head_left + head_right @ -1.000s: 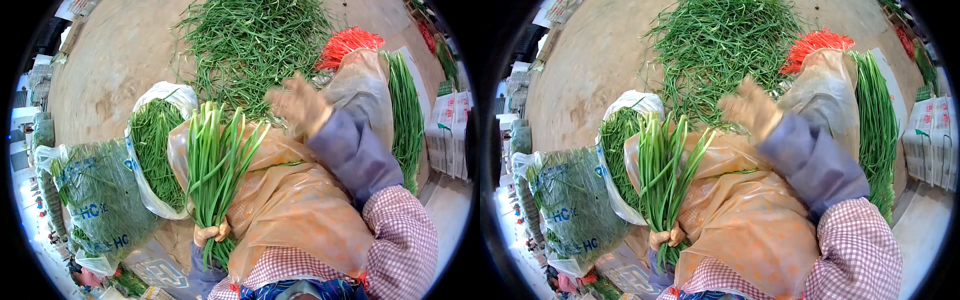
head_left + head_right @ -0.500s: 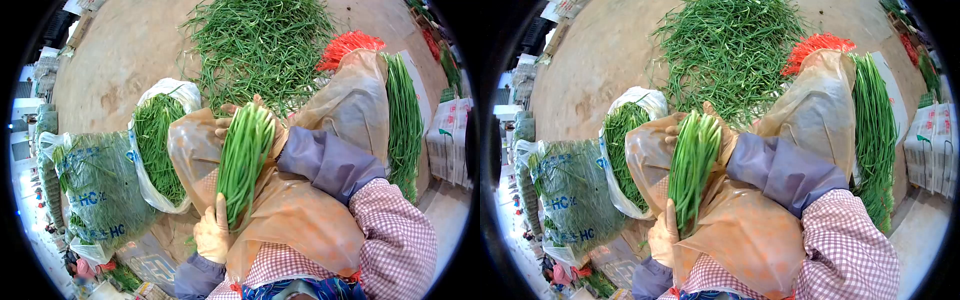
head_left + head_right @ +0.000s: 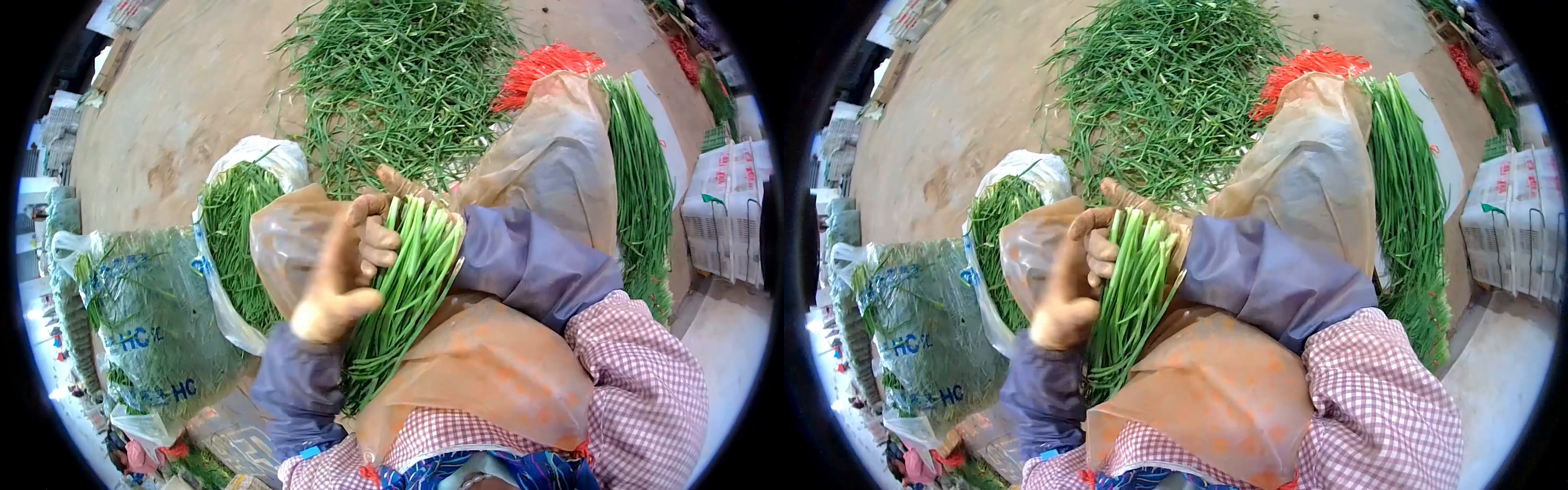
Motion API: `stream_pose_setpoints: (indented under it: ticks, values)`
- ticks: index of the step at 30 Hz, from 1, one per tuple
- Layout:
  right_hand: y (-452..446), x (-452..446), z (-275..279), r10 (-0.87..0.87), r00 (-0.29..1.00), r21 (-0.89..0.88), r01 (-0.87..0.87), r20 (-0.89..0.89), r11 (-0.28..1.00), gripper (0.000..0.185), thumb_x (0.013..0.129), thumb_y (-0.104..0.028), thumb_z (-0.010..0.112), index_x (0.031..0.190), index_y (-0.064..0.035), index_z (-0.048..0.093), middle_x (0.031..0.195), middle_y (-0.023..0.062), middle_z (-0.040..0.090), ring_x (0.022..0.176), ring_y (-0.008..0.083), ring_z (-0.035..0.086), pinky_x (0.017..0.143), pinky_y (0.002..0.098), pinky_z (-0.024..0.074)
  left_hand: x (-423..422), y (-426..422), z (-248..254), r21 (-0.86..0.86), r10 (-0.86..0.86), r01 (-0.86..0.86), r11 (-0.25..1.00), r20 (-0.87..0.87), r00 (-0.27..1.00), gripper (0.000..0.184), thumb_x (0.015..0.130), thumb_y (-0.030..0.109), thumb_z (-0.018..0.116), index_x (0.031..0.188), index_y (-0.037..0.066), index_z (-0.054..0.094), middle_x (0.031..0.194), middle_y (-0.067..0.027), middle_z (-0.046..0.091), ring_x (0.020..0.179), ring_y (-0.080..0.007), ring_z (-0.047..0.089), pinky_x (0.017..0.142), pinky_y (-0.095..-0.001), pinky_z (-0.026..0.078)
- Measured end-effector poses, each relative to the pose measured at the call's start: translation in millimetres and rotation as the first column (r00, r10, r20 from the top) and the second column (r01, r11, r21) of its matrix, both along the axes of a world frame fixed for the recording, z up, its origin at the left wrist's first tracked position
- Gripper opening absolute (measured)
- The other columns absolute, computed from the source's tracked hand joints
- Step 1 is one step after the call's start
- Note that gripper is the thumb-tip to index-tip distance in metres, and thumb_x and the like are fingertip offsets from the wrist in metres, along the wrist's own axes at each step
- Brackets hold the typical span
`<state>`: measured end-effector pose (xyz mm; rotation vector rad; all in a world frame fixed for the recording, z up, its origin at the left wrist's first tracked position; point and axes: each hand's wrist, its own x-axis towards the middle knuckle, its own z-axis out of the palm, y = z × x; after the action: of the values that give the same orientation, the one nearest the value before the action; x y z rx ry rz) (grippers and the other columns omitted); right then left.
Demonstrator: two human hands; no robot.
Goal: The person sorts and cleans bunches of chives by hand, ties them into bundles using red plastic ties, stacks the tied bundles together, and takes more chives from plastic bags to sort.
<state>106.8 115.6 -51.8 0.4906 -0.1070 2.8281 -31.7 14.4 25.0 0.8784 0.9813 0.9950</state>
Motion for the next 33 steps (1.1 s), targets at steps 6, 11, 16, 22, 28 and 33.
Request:
stream_pose_setpoints:
  ticks: [6, 11, 16, 22, 28, 33]
  values:
    - [7, 41, 31, -0.057, 0.761, -0.083, 0.145, 0.646, 0.986, 0.055, 0.094, -0.051, 0.054, 0.118, -0.0018, 0.054, 0.086, 0.0115, 0.067, 0.082, 0.0245, 0.065, 0.078, 0.0414, 0.0563, 30, -15, -10, -0.331, 0.106, -0.044, 0.942, 0.173, 0.979, 0.113, 0.063, 0.027, 0.087, 0.15, -0.001, 0.021, 0.141, -0.0102, 0.044, 0.129, -0.0219, 0.043, 0.11, -0.033, 0.031]
    - [25, 101, 12, -0.375, 0.473, 0.349, 0.146, 0.797, 0.926, 0.047, 0.094, -0.045, 0.058, 0.116, -0.0032, 0.058, 0.088, 0.011, 0.067, 0.069, 0.0171, 0.065, 0.058, 0.0299, 0.0524, 26, -23, -18, -0.315, 0.203, -0.123, 0.941, 0.236, 0.95, 0.1, 0.066, 0.019, 0.085, 0.148, 0.0, 0.03, 0.138, -0.0122, 0.049, 0.126, -0.0227, 0.049, 0.107, -0.0347, 0.036]
    - [-5, 127, 72, -0.414, 0.331, 0.514, -0.318, 0.848, 0.797, 0.029, 0.096, -0.03, 0.057, 0.104, -0.0023, 0.063, 0.068, 0.0067, 0.065, 0.055, 0.0119, 0.061, 0.05, 0.0218, 0.048, 26, -21, -14, -0.305, 0.219, -0.146, 0.941, 0.223, 0.95, 0.093, 0.067, 0.019, 0.082, 0.145, 0.0, 0.035, 0.132, -0.0122, 0.054, 0.119, -0.0227, 0.054, 0.103, -0.035, 0.041]
    - [-10, 115, 69, -0.476, 0.364, 0.525, -0.042, 0.801, 0.85, 0.019, 0.093, -0.018, 0.063, 0.099, -0.0003, 0.062, 0.07, 0.0101, 0.066, 0.049, 0.0157, 0.061, 0.048, 0.0236, 0.0487, 26, -21, -11, -0.276, 0.252, -0.189, 0.942, 0.216, 0.943, 0.091, 0.066, 0.015, 0.081, 0.143, -0.001, 0.036, 0.131, -0.0118, 0.055, 0.118, -0.0222, 0.055, 0.102, -0.0344, 0.042]
    - [78, 148, 41, -0.716, 0.064, 0.394, 0.799, 0.695, 0.454, 0.032, 0.092, -0.03, 0.063, 0.113, -0.0057, 0.059, 0.104, 0.0132, 0.066, 0.094, 0.0228, 0.065, 0.078, 0.0334, 0.0536, 19, -30, -12, -0.253, 0.297, -0.258, 0.932, 0.127, 0.946, 0.086, 0.067, 0.011, 0.081, 0.142, 0.001, 0.039, 0.129, -0.0092, 0.056, 0.116, -0.0203, 0.055, 0.101, -0.0334, 0.042]
    - [12, 93, 48, -0.527, 0.611, 0.428, 0.316, 0.59, 0.846, 0.071, 0.093, -0.038, 0.063, 0.146, -0.0072, 0.027, 0.128, 0.0153, 0.054, 0.117, 0.0289, 0.054, 0.098, 0.0407, 0.0455, 26, -26, -4, -0.22, 0.314, -0.291, 0.931, 0.076, 0.946, 0.083, 0.071, 0.007, 0.079, 0.142, 0.001, 0.039, 0.129, -0.0097, 0.056, 0.116, -0.02, 0.055, 0.101, -0.0338, 0.042]
